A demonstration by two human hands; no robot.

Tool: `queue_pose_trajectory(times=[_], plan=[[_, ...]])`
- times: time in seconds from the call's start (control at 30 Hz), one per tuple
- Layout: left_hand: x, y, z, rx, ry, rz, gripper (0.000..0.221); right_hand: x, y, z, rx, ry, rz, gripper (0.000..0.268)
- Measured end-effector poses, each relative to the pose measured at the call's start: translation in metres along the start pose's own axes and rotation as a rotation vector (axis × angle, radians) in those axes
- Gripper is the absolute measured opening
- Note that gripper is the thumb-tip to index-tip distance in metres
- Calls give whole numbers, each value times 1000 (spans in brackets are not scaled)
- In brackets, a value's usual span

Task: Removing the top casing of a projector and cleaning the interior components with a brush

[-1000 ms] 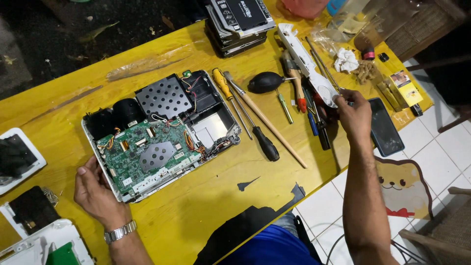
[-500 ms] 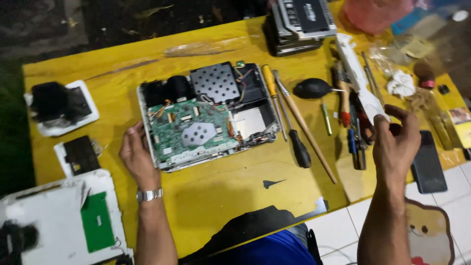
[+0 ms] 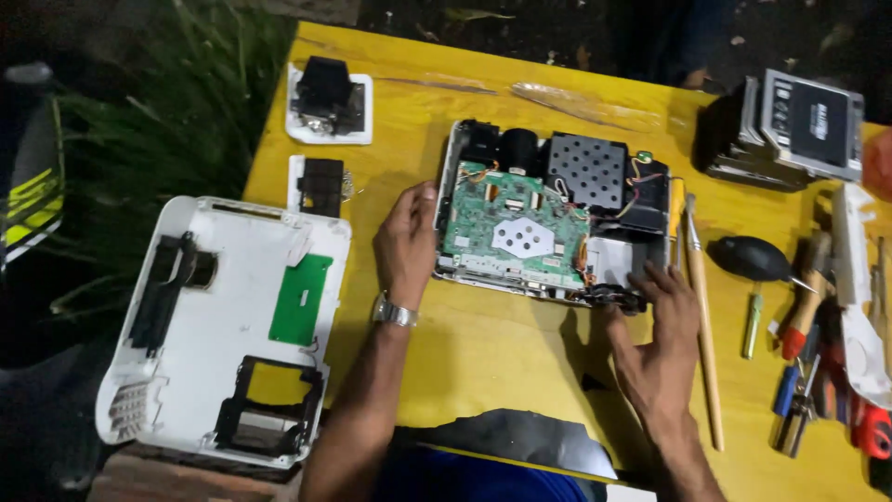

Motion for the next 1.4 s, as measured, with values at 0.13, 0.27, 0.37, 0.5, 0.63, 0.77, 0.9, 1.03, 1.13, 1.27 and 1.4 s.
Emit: queue_pose_trajectory(times=[0.13, 0.27, 0.37, 0.5, 0.63, 0.77, 0.9, 1.03, 1.13, 1.27, 1.4], plan=[[-37, -50, 42, 156, 154, 123, 52, 7, -4, 8, -47, -30, -22, 48], [-98, -95, 74, 469, 81, 87, 33, 12, -7, 16, 15, -82, -84, 60], [-169, -97, 60, 477, 332, 168, 32, 18, -13, 26, 16, -96, -138, 64], [-269, -70, -15, 186, 785, 325, 55, 21, -20, 36, -65, -130, -114, 57], [-304, -48, -71, -250, 780, 92, 80, 21, -15, 36, -101, -139, -124, 58], [-304, -38, -105, -597, 604, -195, 63, 19, -14, 36, 40, -55, -156, 51], [-299, -36, -117, -606, 573, -247, 45, 20, -16, 38, 38, -69, -181, 56], [-303, -33, -127, -508, 613, -270, 35, 21, -17, 36, -6, -52, -142, 51], [-306, -36, -121, -453, 596, -265, 34, 22, -15, 32, 49, -72, -171, 51], [-310, -42, -104, -468, 616, -248, 33, 22, -16, 33, 62, -43, -169, 50], [-322, -44, -74, -495, 632, -219, 34, 24, -15, 36, 15, -68, -162, 54]])
Point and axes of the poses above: each hand's wrist, its own y-axis towards the middle knuckle, its own x-axis out of the palm, z = x × y, the point moved 4 cm from there along y, towards the middle knuckle, and after that the axes turned 7 degrees about -z, right-handed, at the moved point
